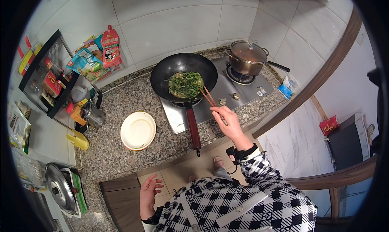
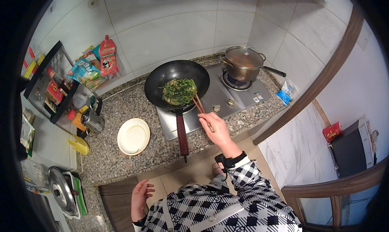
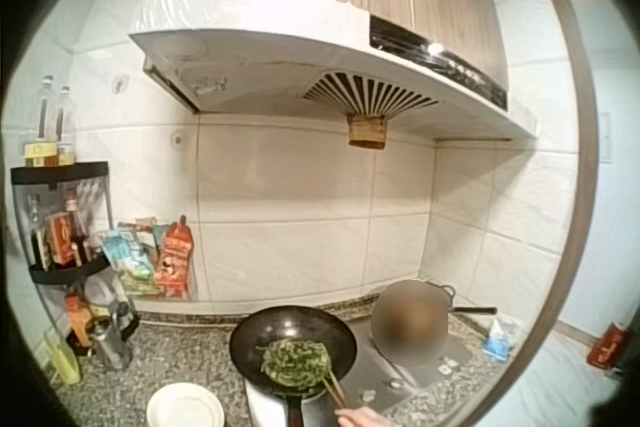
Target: The person stir-fries green vegetables in a wok using chopsticks and periodically shakes the pan. They also lift the lid of a pot on the adjacent burner and stir its contents with a ladle.
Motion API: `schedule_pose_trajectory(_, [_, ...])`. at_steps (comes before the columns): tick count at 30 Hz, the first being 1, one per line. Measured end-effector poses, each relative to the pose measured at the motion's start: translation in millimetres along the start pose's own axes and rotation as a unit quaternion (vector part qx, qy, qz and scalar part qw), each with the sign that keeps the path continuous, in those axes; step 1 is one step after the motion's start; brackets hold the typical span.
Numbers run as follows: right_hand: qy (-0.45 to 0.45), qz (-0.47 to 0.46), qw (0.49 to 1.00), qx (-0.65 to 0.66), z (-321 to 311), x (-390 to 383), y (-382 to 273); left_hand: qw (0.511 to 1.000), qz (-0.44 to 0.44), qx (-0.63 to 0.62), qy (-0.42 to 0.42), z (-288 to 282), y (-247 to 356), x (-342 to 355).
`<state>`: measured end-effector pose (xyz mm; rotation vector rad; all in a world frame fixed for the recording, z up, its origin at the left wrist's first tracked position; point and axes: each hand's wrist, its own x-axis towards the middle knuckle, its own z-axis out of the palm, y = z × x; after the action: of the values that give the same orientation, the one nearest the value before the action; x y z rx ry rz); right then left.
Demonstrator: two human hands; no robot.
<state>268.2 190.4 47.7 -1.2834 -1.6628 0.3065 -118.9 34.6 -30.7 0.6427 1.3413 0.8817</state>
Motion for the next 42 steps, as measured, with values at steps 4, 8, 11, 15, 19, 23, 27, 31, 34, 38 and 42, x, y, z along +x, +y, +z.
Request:
schedule_pose_trajectory(4, [-0.007, 0.000, 1.000, -0.008, -0.5, -0.3, -1.0, 1.000, 0.001, -0.003, -0.002, -0.2, 0.1, 0.0])
schedule_pose_trajectory(8, [-0.013, -0.001, 1.000, -0.013, -1.0, 0.3, -2.3, 1.000, 0.000, -0.006, 0.001, -0.6, -1.1, -0.5])
schedule_pose_trajectory(11, [-0.012, -0.006, 1.000, -0.014, -1.0, 0.9, -3.2, 1.000, 0.004, -0.008, -0.003, -1.3, -1.8, -1.2])
schedule_pose_trajectory(15, [-0.017, -0.002, 1.000, -0.015, -0.3, 0.6, -3.6, 1.000, 0.004, -0.009, -0.004, -1.9, -3.2, -2.5])
schedule_pose_trajectory(19, [-0.018, -0.007, 1.000, -0.016, 0.6, 0.1, -2.4, 1.000, 0.006, -0.010, -0.007, -1.6, -4.8, -2.8])
schedule_pose_trajectory(23, [-0.020, -0.010, 1.000, -0.008, 1.8, 1.3, -1.3, 1.000, 0.008, -0.010, 0.001, -1.8, -5.7, -4.2])
schedule_pose_trajectory(27, [-0.019, -0.010, 1.000, 0.005, 3.4, 3.3, -1.0, 1.000, 0.009, -0.014, 0.005, -3.0, -7.2, -5.8])
schedule_pose_trajectory(31, [-0.021, -0.017, 1.000, 0.003, 5.4, 4.5, -0.6, 1.000, 0.011, -0.025, 0.008, -3.1, -9.9, -6.0])
schedule_pose_trajectory(34, [-0.028, -0.012, 0.999, 0.012, 7.3, 5.3, 0.4, 1.000, 0.010, -0.025, 0.013, -2.6, -10.9, -7.1])
schedule_pose_trajectory(38, [-0.019, -0.038, 0.999, 0.018, 9.8, 6.4, 2.4, 1.000, 0.008, -0.022, 0.014, -1.8, -10.2, -9.3])
schedule_pose_trajectory(42, [-0.020, -0.039, 0.999, 0.018, 11.4, 7.0, 3.8, 1.000, 0.007, -0.018, 0.016, -0.8, -9.5, -10.5])
